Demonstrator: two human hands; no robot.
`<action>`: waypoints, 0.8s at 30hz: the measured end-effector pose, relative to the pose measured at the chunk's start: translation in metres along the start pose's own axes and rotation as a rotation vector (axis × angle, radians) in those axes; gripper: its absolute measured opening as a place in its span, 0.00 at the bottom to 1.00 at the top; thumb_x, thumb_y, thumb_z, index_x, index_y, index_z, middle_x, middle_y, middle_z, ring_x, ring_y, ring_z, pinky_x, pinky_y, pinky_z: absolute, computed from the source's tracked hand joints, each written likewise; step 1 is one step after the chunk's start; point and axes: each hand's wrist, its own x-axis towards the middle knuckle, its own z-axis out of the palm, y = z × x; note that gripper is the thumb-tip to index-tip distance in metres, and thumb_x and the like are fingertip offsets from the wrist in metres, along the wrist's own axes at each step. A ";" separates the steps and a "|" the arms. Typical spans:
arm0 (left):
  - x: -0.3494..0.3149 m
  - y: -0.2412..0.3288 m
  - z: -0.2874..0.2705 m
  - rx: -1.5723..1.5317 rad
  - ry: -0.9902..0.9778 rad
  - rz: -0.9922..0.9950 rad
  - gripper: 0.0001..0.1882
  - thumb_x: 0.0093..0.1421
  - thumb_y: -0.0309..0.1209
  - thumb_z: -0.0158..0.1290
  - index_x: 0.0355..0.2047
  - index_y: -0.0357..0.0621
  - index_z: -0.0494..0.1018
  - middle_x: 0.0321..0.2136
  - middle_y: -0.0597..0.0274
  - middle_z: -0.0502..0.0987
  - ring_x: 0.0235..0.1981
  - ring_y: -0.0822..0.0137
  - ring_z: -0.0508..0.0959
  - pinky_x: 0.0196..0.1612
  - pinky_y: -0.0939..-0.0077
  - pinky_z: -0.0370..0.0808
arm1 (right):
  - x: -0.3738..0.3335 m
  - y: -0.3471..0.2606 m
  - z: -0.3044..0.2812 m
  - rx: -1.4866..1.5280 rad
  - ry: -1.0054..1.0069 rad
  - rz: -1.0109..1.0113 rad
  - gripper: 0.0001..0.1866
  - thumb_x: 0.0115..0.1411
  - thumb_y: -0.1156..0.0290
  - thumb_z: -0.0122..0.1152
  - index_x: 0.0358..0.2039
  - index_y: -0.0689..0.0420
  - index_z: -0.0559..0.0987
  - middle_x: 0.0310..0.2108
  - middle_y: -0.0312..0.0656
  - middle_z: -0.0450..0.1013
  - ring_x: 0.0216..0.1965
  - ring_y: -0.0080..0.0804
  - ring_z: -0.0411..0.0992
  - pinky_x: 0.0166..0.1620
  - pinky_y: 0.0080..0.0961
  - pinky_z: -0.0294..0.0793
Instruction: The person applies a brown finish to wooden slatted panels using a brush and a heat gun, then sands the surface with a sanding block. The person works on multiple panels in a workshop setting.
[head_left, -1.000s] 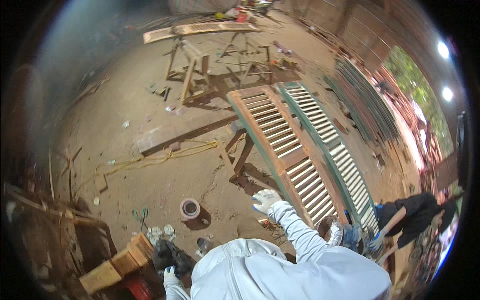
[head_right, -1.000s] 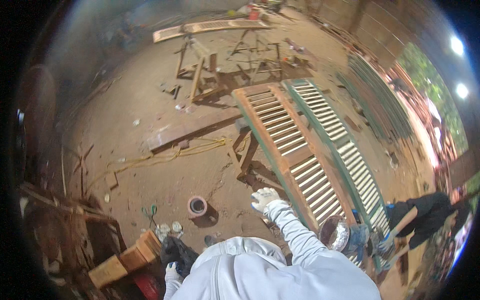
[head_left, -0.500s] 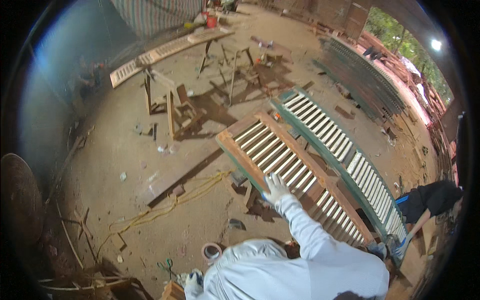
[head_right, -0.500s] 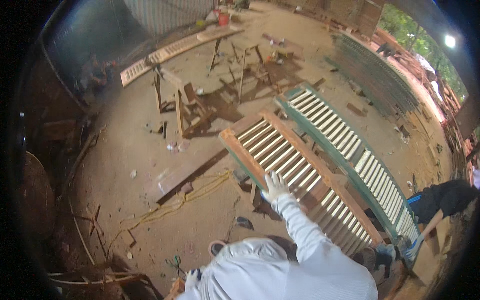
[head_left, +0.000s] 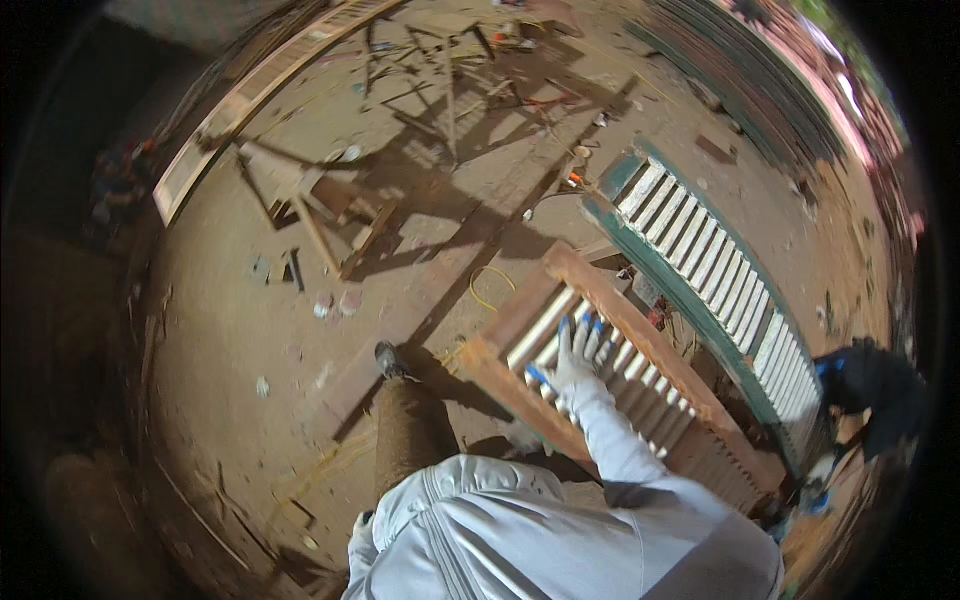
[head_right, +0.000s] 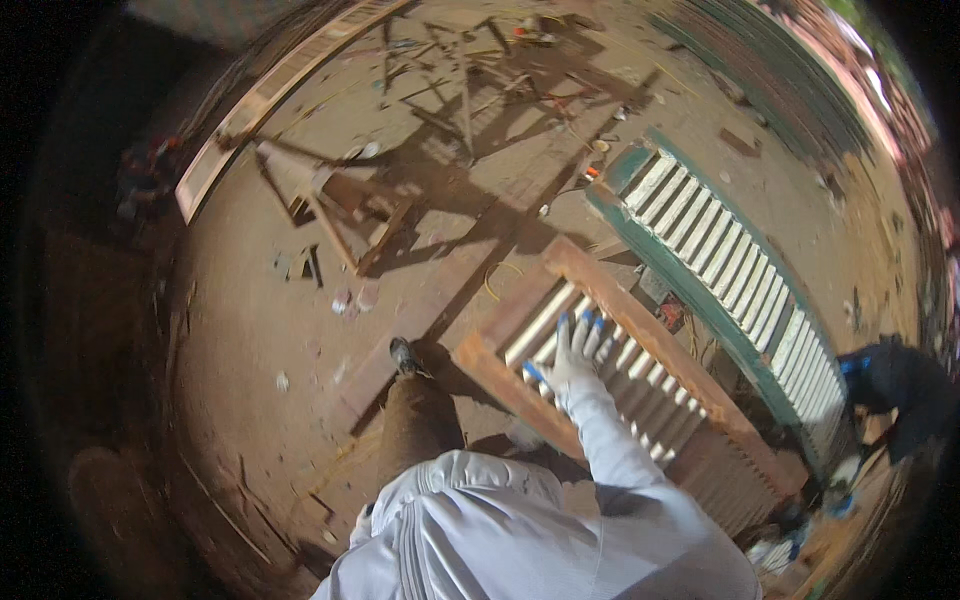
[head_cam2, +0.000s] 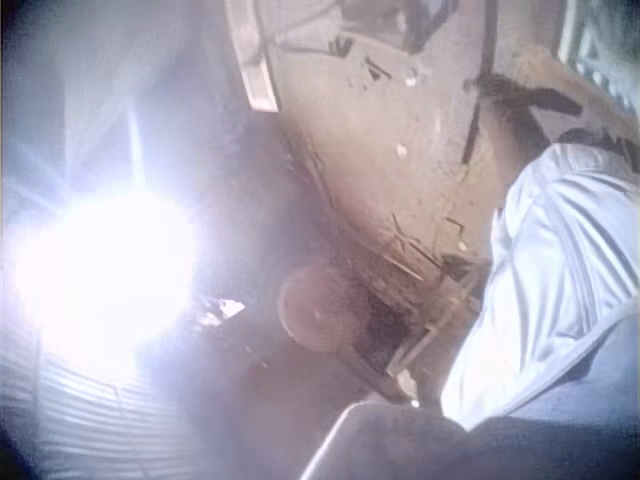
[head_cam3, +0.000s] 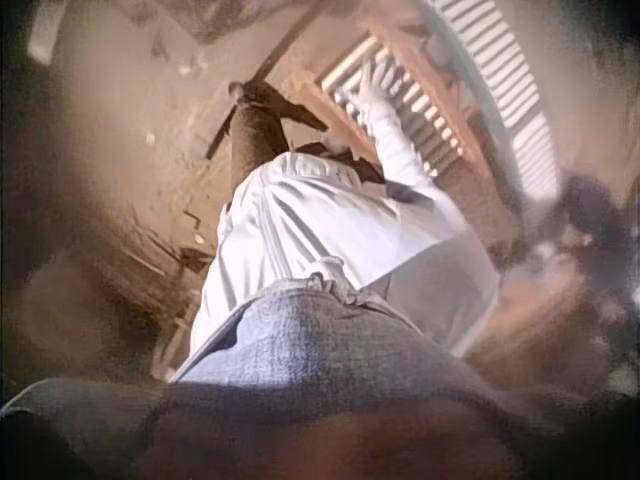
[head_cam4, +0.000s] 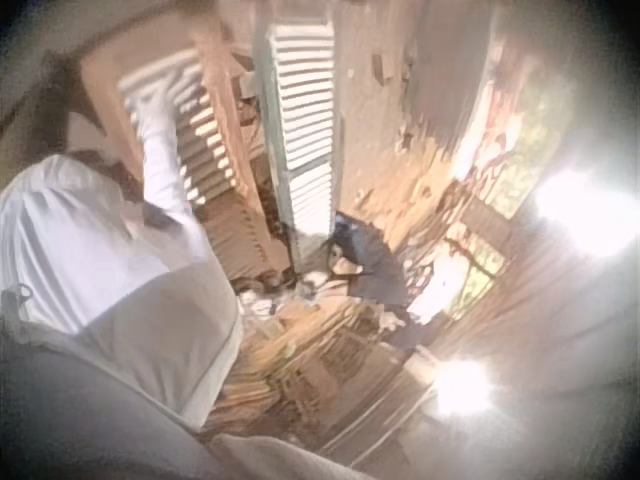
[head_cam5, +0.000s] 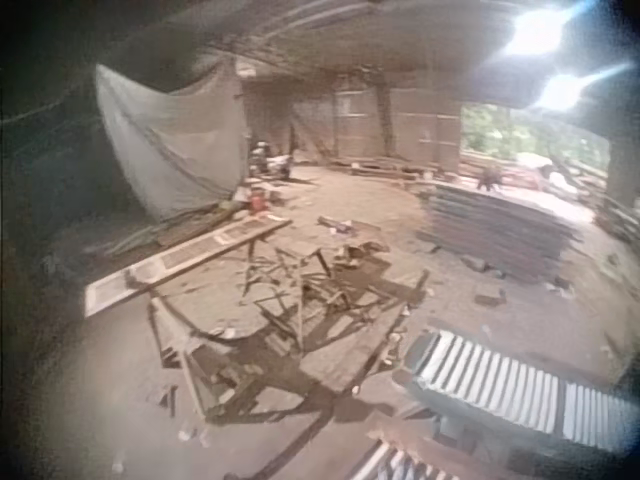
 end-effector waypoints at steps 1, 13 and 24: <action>0.021 0.021 -0.014 0.035 -0.004 -0.032 0.14 0.65 0.36 0.57 0.46 0.41 0.76 0.39 0.62 0.80 0.39 0.70 0.77 0.45 0.73 0.74 | 0.003 -0.010 -0.001 0.039 -0.026 0.015 0.64 0.51 0.28 0.59 0.74 0.57 0.45 0.73 0.64 0.28 0.73 0.66 0.19 0.67 0.67 0.16; 0.357 0.661 -0.224 -0.205 -0.142 0.473 0.18 0.68 0.42 0.52 0.53 0.46 0.73 0.40 0.69 0.77 0.40 0.75 0.74 0.45 0.78 0.70 | 0.020 -0.021 -0.012 0.008 -0.351 0.289 0.61 0.50 0.28 0.56 0.74 0.52 0.46 0.74 0.62 0.28 0.74 0.64 0.24 0.69 0.66 0.20; 0.407 0.924 0.060 1.009 -0.678 0.781 0.22 0.64 0.42 0.54 0.56 0.46 0.74 0.51 0.54 0.79 0.53 0.58 0.78 0.58 0.64 0.72 | 0.041 -0.055 -0.005 0.062 -0.504 0.615 0.59 0.52 0.42 0.64 0.74 0.54 0.43 0.73 0.63 0.25 0.74 0.63 0.24 0.70 0.66 0.25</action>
